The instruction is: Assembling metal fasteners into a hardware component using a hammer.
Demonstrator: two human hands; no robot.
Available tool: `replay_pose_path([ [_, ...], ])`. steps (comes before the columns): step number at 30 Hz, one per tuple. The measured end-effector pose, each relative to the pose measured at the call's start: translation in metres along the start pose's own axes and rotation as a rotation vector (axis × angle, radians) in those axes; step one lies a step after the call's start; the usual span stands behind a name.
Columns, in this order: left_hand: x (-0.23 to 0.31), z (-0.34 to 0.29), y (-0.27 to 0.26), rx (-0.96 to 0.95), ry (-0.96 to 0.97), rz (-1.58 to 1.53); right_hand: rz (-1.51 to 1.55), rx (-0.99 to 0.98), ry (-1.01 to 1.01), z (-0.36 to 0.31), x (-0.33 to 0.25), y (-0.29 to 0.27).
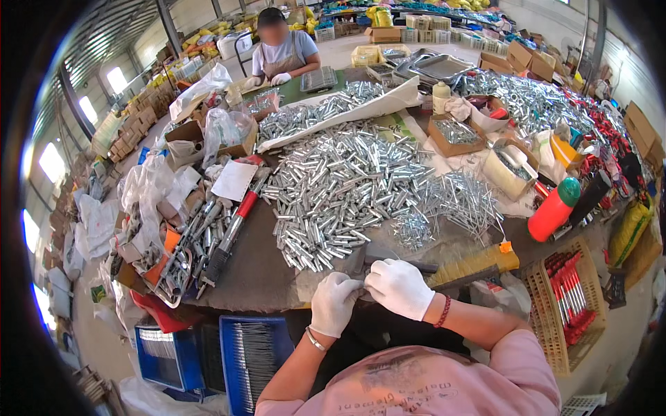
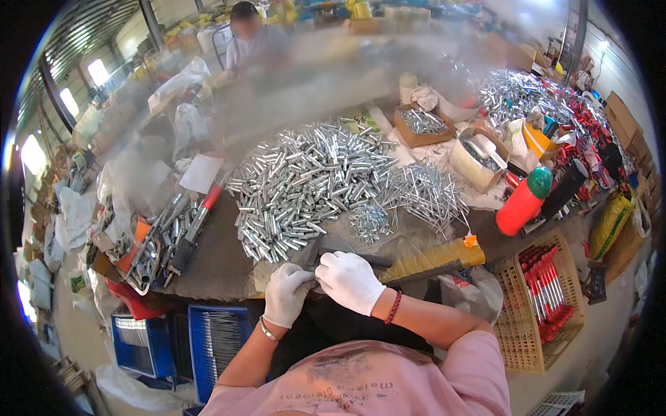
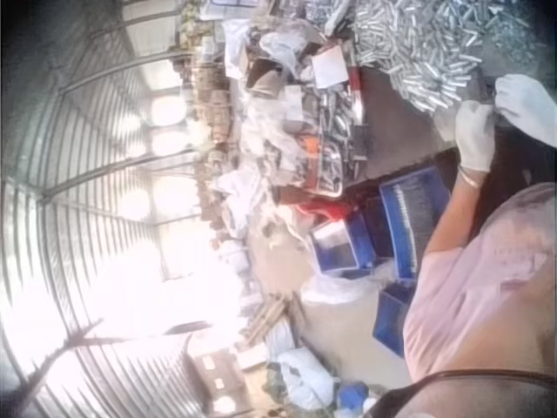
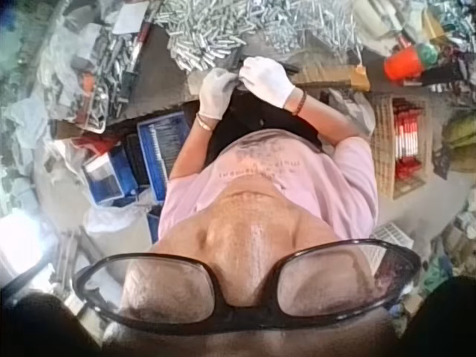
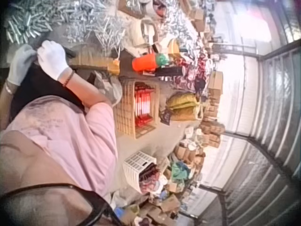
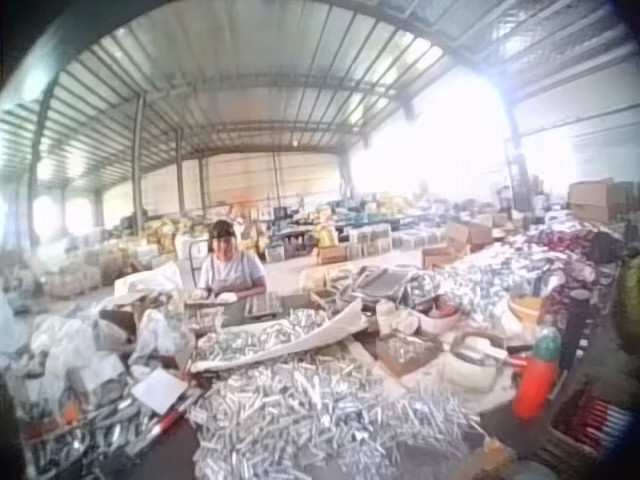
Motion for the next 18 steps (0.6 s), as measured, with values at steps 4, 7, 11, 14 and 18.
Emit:
replay_pose_path([
  [4, 0.0067, 0.0034, -0.0036, 0.022, 0.022, -0.023, -0.038, -0.016, -0.014, 0.0006, -0.0048, -0.0053],
  [7, 0.0050, 0.0020, -0.0049, 0.023, 0.032, -0.036, -0.061, -0.017, 0.004, 0.0036, -0.0053, -0.0038],
  [11, 0.0072, 0.0024, -0.0050, 0.024, 0.032, -0.039, -0.053, -0.036, 0.019, 0.0020, -0.0015, -0.0003],
  [14, 0.0068, 0.0016, -0.0062, 0.027, 0.031, -0.037, -0.036, 0.020, 0.012, -0.0010, -0.0026, -0.0005],
  [18, 0.0079, 0.0018, -0.0060, 0.026, 0.023, -0.031, 0.049, 0.090, -0.012, -0.0006, -0.0050, -0.0064],
])
Point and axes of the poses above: each hand's wrist, its own z-axis towards the middle knuckle, its own y-axis out of the palm, x = y × z, the point moved 7 cm from there along z, towards the middle knuckle, and after that the axes turned 5 degrees about -x, right-handed, at the moved point
